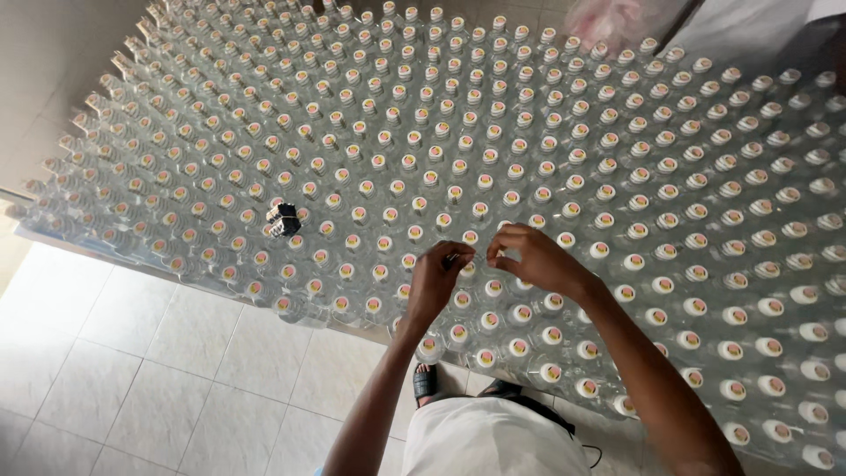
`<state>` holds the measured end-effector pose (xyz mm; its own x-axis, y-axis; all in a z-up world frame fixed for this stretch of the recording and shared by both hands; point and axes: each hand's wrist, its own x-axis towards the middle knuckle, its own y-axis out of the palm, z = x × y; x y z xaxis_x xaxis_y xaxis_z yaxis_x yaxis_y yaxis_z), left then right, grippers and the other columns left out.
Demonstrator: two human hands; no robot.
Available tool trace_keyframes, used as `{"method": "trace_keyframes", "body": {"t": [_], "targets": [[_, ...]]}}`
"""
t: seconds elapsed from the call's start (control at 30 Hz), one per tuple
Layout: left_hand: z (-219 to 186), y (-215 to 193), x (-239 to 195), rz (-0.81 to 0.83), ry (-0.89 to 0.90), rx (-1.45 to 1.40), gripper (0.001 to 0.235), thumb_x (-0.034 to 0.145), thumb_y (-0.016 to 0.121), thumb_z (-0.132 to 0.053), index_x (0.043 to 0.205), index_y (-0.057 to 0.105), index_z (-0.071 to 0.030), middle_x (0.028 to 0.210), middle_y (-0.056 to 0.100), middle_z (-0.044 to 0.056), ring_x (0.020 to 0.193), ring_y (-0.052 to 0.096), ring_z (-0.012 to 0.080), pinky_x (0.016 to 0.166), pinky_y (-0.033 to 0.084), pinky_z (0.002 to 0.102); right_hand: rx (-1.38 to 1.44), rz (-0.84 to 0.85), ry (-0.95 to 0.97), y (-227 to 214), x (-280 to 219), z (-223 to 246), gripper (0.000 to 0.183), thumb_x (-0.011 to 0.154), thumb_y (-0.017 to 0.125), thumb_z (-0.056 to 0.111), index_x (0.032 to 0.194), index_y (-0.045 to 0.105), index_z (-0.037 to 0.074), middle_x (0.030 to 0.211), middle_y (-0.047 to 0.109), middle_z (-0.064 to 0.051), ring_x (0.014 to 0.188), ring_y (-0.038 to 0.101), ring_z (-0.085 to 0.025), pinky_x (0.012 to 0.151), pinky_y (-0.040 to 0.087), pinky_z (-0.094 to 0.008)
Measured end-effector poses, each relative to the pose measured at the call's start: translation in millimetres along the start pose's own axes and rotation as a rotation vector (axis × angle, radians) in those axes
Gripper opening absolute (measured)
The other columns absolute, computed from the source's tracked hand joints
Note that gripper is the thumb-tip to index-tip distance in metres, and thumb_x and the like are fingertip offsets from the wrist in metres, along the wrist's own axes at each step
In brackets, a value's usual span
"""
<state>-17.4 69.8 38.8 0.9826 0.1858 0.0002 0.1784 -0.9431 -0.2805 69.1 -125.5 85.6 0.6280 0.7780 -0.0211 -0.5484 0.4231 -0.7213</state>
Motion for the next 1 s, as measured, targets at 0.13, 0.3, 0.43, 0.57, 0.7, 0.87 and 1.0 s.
{"method": "trace_keyframes", "body": {"t": [0.13, 0.3, 0.43, 0.57, 0.7, 0.87, 1.0], "targets": [[9, 20, 13, -0.020, 0.050, 0.053, 0.007, 0.093, 0.073, -0.014, 0.099, 0.076, -0.012, 0.091, 0.074, 0.010, 0.091, 0.073, 0.0326, 0.077, 0.057, 0.040, -0.141, -0.010, -0.037, -5, 10, -25, 0.007, 0.091, 0.071, 0.018, 0.089, 0.067, 0.014, 0.095, 0.068, -0.004, 0.099, 0.067, -0.028, 0.090, 0.052, -0.042], [0, 41, 13, 0.012, -0.031, 0.159, 0.010, 0.096, 0.067, -0.015, 0.101, 0.074, -0.012, 0.093, 0.076, 0.012, 0.094, 0.071, 0.0390, 0.078, 0.056, 0.048, -0.258, 0.000, -0.070, 3, 10, -62, 0.010, 0.092, 0.068, 0.023, 0.087, 0.064, 0.015, 0.087, 0.067, -0.003, 0.093, 0.066, -0.029, 0.085, 0.050, -0.045], [-9, 45, 12, 0.012, -0.068, 0.180, 0.012, 0.097, 0.066, -0.014, 0.104, 0.074, -0.009, 0.095, 0.076, 0.016, 0.094, 0.071, 0.0420, 0.079, 0.056, 0.049, -0.260, 0.013, -0.057, 4, 8, -68, 0.009, 0.093, 0.066, 0.021, 0.086, 0.065, 0.015, 0.087, 0.068, -0.003, 0.092, 0.066, -0.029, 0.084, 0.051, -0.043], [-4, 47, 17, 0.015, -0.054, 0.228, 0.012, 0.098, 0.064, -0.012, 0.104, 0.074, -0.009, 0.095, 0.077, 0.016, 0.093, 0.072, 0.0412, 0.078, 0.056, 0.049, -0.256, 0.008, -0.063, 3, 7, -65, 0.006, 0.093, 0.066, 0.017, 0.087, 0.066, 0.014, 0.089, 0.069, -0.004, 0.092, 0.067, -0.030, 0.085, 0.051, -0.044], [9, 45, 21, 0.096, -0.110, 0.283, 0.015, 0.097, 0.064, -0.018, 0.106, 0.075, -0.014, 0.096, 0.077, 0.014, 0.095, 0.071, 0.0419, 0.081, 0.056, 0.051, -0.165, 0.012, -0.018, 9, 0, -62, 0.003, 0.091, 0.067, 0.013, 0.088, 0.068, 0.014, 0.094, 0.070, -0.005, 0.097, 0.067, -0.031, 0.089, 0.052, -0.044], [33, 47, 29, 0.179, -0.100, 0.371, 0.018, 0.097, 0.062, -0.022, 0.107, 0.077, -0.021, 0.093, 0.077, 0.011, 0.092, 0.071, 0.0408, 0.079, 0.057, 0.050, -0.215, 0.027, -0.061, 10, -7, -39, 0.008, 0.098, 0.060, 0.012, 0.093, 0.066, 0.010, 0.109, 0.071, -0.006, 0.113, 0.066, -0.030, 0.094, 0.050, -0.043], [60, 53, 34, 0.251, -0.052, 0.509, 0.023, 0.095, 0.063, -0.024, 0.112, 0.076, -0.032, 0.089, 0.077, 0.007, 0.089, 0.073, 0.0375, 0.078, 0.059, 0.050, -0.349, 0.019, -0.075, 21, -11, -41, 0.015, 0.096, 0.062, 0.016, 0.111, 0.066, 0.012, 0.116, 0.070, -0.008, 0.117, 0.064, -0.030, 0.096, 0.050, -0.045]]}}
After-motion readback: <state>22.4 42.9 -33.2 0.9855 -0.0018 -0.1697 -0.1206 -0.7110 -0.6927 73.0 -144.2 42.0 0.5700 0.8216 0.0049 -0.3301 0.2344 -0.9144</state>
